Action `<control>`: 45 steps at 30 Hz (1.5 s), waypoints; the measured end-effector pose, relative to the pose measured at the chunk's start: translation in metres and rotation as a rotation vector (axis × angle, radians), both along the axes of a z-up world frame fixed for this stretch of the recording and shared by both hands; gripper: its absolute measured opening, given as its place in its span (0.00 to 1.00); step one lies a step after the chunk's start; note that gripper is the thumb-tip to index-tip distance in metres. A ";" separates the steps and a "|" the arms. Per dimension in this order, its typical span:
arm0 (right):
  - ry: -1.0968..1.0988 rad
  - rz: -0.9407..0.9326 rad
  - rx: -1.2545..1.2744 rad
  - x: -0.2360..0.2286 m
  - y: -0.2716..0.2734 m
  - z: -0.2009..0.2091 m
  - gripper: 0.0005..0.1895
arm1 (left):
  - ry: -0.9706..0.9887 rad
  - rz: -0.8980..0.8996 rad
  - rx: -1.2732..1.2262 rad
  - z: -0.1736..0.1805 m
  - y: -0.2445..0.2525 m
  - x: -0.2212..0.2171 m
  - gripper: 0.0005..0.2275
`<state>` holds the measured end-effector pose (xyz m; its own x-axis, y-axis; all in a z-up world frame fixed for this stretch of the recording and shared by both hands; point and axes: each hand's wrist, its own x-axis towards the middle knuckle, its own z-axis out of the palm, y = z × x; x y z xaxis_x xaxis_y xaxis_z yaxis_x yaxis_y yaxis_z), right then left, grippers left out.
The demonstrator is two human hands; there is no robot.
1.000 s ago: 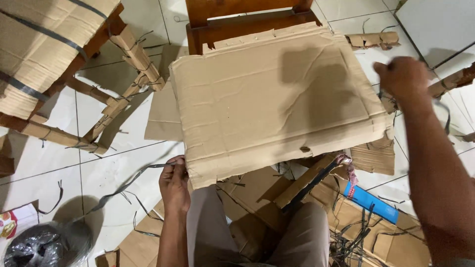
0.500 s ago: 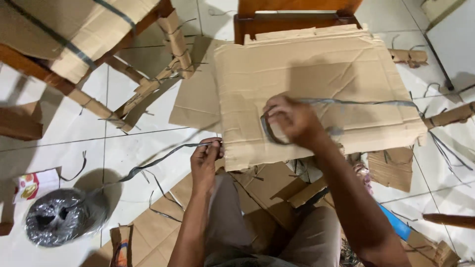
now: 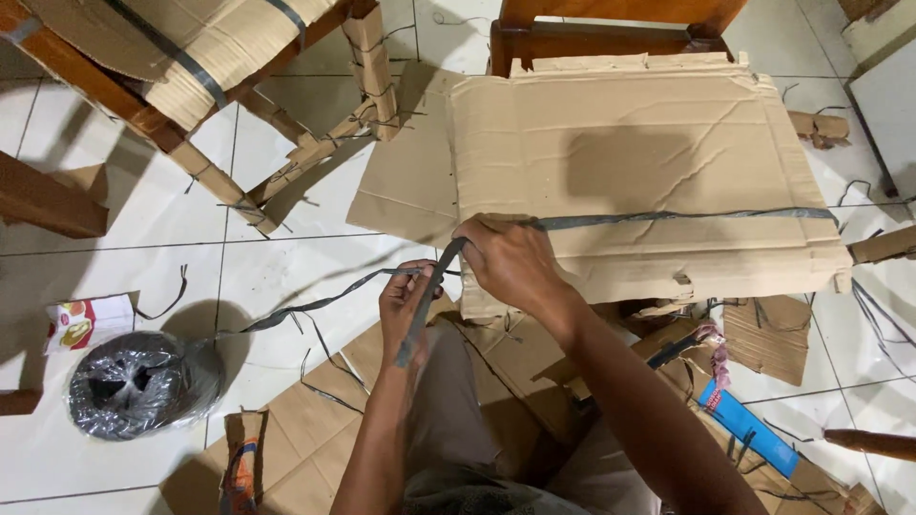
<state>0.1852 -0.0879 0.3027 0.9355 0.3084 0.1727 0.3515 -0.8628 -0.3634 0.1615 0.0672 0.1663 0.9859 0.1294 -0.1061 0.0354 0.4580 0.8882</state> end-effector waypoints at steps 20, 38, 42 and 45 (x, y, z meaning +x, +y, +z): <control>-0.265 -0.955 1.094 -0.184 -0.055 -0.127 0.13 | 0.333 -0.200 0.066 -0.128 -0.060 -0.173 0.09; 0.230 -0.551 0.396 -0.339 -0.101 -0.275 0.12 | -0.454 -0.693 0.942 -0.066 -0.083 -0.232 0.12; 0.284 -0.670 0.630 -0.341 -0.095 -0.233 0.11 | -0.667 -0.786 1.118 -0.085 -0.085 -0.230 0.14; 0.272 -0.595 0.672 -0.338 -0.108 -0.232 0.07 | -0.483 -0.989 0.984 -0.115 -0.082 -0.233 0.07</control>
